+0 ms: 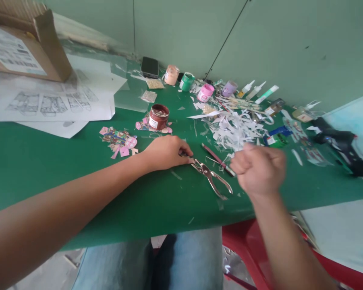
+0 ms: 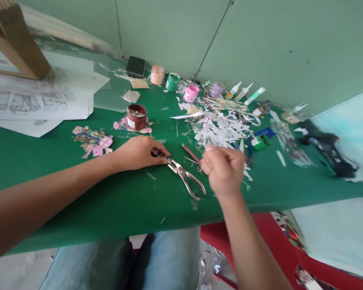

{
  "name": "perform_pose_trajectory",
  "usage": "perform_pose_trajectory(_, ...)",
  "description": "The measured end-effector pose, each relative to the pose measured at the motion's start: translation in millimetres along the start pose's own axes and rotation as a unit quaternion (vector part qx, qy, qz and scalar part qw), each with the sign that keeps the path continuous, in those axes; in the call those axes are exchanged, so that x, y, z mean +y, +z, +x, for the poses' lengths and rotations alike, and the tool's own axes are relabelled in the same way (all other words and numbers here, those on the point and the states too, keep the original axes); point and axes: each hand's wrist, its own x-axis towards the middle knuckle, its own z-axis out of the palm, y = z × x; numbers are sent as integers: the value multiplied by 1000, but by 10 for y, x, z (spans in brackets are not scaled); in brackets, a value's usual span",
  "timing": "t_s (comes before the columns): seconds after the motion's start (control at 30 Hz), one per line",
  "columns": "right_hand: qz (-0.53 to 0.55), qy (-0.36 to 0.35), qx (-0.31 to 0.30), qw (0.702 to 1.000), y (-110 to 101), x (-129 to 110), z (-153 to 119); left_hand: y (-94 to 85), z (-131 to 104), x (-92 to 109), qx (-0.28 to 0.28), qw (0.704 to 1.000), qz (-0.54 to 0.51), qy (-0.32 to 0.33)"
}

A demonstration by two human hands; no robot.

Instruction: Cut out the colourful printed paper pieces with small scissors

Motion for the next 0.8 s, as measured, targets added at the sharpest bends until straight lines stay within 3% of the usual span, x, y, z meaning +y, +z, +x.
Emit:
perform_pose_trajectory(0.1,50,6,35,998,-34,-86,36,10,4,-3,0,1000,8,2)
perform_pose_trajectory(0.2,-150,13,-5,989,-41,-68,-64,15,2,-1,4,1000,11,-2)
perform_pose_trajectory(0.3,-348,34,-90,933,-12,93,-227,11,-2,-1,1,1000,0,2)
perform_pose_trajectory(0.37,-406,24,-130,904,4,208,-298,-6,-1,-4,1,1000,-13,-3)
perform_pose_trajectory(0.53,-416,-18,-119,901,51,339,-191,-104,1,-25,12,997,-76,-9)
perform_pose_trajectory(0.67,-404,-69,-73,909,205,445,-34,-170,-13,-52,46,997,-60,-23)
perform_pose_trajectory(0.8,-375,-92,-31,922,351,572,-42,-172,-32,-67,36,999,-26,-4)
